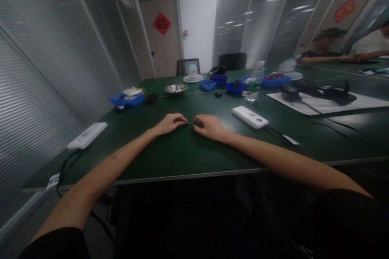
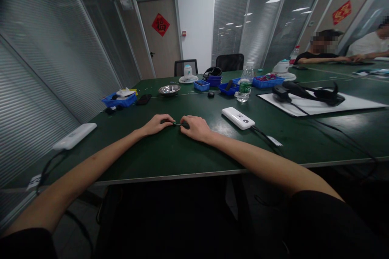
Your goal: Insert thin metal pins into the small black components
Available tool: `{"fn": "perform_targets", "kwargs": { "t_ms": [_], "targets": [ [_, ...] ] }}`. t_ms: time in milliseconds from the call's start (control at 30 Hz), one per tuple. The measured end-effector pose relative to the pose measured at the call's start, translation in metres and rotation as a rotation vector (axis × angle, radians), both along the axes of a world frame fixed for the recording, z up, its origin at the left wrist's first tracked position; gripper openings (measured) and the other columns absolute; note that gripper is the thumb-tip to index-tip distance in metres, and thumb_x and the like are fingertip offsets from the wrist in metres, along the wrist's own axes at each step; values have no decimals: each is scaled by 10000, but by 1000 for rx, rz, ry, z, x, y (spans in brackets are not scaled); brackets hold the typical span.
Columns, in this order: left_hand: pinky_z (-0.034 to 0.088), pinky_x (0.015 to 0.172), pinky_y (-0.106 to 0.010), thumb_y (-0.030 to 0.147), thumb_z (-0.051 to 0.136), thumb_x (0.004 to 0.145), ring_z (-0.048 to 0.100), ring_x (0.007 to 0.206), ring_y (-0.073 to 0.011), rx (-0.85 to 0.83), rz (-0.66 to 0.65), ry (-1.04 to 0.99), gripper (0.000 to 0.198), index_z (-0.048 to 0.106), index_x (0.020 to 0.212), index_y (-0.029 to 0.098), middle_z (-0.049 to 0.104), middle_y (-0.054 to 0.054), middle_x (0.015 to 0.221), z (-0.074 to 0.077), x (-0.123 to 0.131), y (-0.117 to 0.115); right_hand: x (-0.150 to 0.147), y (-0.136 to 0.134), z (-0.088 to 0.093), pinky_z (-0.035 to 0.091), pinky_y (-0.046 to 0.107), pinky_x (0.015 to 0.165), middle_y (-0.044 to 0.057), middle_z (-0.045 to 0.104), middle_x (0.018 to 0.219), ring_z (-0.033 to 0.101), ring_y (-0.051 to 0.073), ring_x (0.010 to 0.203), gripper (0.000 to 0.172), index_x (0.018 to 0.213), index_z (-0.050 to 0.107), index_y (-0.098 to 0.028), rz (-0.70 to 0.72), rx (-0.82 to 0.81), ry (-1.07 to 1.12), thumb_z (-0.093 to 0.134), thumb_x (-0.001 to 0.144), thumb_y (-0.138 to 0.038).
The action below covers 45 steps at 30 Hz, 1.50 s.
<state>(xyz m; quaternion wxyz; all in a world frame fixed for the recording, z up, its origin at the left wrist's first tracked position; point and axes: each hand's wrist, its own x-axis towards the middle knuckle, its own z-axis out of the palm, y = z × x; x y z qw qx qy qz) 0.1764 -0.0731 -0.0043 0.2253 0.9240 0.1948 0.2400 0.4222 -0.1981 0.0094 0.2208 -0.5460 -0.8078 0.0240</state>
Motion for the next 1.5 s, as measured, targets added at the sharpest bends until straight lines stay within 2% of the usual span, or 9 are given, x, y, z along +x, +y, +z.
{"fn": "perform_targets", "kwargs": {
  "t_ms": [300, 733, 900, 1133, 1200, 1267, 1400, 1433, 1500],
  "targets": [
    [508, 952, -383, 360, 644, 973, 679, 1029, -244, -119, 12, -32, 255, 761, 1106, 177, 749, -89, 1086, -1, 0, 2, 1, 1, -2, 441, 283, 806, 57, 723, 1090, 656, 206, 943, 258, 1150, 673, -226, -6, 31, 32, 608, 967, -397],
    [512, 944, -376, 417, 656, 966, 680, 1042, -240, -287, -63, -7, 299, 754, 1110, 173, 742, -95, 1114, 2, 4, 0, 1, -3, -1, 438, 278, 800, 65, 701, 1121, 656, 200, 933, 272, 1205, 665, -216, 58, 55, -22, 594, 989, -366],
    [512, 912, -363, 445, 671, 950, 673, 1012, -236, -351, -78, 14, 326, 755, 1103, 170, 740, -91, 1086, 5, 5, -1, 0, -6, 0, 431, 275, 759, 77, 673, 1175, 653, 191, 910, 288, 1263, 650, -229, 83, 71, -114, 567, 1014, -348],
    [500, 811, -325, 439, 761, 881, 646, 906, -209, -373, -165, -10, 315, 723, 1032, 166, 703, -61, 1012, 0, 17, -15, -6, -8, 0, 448, 294, 805, 100, 678, 1216, 664, 217, 975, 322, 1329, 599, -219, 133, 72, -78, 539, 1049, -367],
    [487, 787, -318, 440, 764, 878, 630, 881, -204, -347, -149, -15, 334, 733, 1061, 163, 694, -58, 980, 0, 19, -16, -7, -7, 0, 448, 295, 822, 100, 691, 1216, 669, 219, 990, 311, 1320, 604, -224, 111, 64, -59, 530, 1053, -366],
    [471, 752, -309, 437, 771, 872, 613, 848, -193, -337, -121, -12, 414, 727, 1182, 166, 690, -54, 964, 0, 20, -16, -7, -5, 0, 447, 292, 835, 90, 707, 1212, 675, 217, 1001, 295, 1304, 611, -234, 62, 64, -30, 514, 1059, -368],
    [460, 734, -297, 392, 803, 846, 609, 827, -174, -359, -93, -38, 697, 565, 1473, 198, 709, -58, 1016, -1, 17, -12, -2, 0, 1, 438, 289, 782, 68, 750, 1123, 690, 217, 930, 296, 1279, 625, -250, -83, 56, -5, 473, 1066, -388],
    [462, 735, -297, 385, 812, 837, 614, 829, -173, -362, -83, -47, 729, 544, 1491, 203, 715, -60, 1030, -1, 16, -11, 0, 2, 1, 432, 290, 760, 65, 759, 1079, 691, 222, 904, 302, 1274, 631, -251, -122, 43, -11, 473, 1063, -399],
    [467, 732, -301, 395, 812, 837, 623, 825, -177, -339, -50, -43, 638, 615, 1409, 195, 723, -62, 1017, -1, 14, -9, 2, 4, 2, 420, 291, 719, 65, 767, 1014, 690, 230, 868, 314, 1266, 641, -255, -190, 17, -16, 478, 1055, -421]
  ]
}}
